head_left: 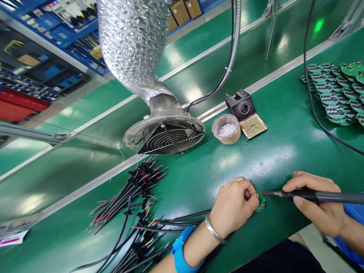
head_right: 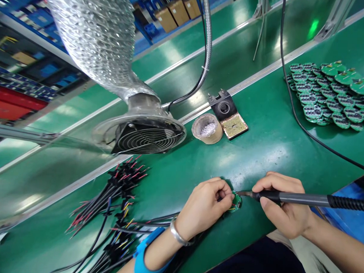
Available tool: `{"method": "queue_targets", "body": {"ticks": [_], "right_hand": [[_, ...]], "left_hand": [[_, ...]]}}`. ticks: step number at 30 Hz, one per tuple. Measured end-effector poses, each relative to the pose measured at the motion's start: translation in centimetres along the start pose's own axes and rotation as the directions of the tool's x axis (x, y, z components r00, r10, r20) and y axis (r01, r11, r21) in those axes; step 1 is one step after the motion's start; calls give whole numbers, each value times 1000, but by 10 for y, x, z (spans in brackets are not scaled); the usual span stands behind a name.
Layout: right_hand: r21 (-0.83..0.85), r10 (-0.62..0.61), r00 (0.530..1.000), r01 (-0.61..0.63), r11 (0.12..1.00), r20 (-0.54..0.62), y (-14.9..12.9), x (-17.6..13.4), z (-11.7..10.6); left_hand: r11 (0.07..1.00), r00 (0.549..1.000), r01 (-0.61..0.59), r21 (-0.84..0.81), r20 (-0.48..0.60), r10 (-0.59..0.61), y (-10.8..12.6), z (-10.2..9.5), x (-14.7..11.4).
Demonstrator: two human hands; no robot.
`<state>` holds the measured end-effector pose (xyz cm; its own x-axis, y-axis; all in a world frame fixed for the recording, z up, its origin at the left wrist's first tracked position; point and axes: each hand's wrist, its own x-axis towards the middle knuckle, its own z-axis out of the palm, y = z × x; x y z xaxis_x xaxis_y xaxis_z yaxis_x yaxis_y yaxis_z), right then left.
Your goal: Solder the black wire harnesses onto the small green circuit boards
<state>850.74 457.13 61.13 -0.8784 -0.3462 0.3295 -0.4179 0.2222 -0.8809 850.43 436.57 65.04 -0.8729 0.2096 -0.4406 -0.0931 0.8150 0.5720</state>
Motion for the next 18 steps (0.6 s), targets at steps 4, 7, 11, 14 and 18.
{"method": "queue_targets", "body": {"ticks": [4, 7, 11, 14, 18], "right_hand": [[12, 3, 1000, -3, 1000, 8, 1, -1, 1], [16, 0, 1000, 0, 1000, 7, 1, -1, 1], [46, -32, 999, 32, 998, 9, -1, 0, 1], [67, -52, 998, 53, 996, -18, -1, -1, 0], [83, -42, 997, 48, 995, -71, 0, -5, -2]], "left_hand": [[1000, 1000, -3, 14, -4, 4, 0, 1, 2], [1000, 1000, -10, 18, -13, 10, 0, 2, 2], [1000, 1000, -5, 18, -25, 5, 0, 3, 2], [1000, 1000, -8, 25, -27, 9, 0, 3, 3], [999, 1000, -12, 39, -26, 13, 1, 3, 3]]}}
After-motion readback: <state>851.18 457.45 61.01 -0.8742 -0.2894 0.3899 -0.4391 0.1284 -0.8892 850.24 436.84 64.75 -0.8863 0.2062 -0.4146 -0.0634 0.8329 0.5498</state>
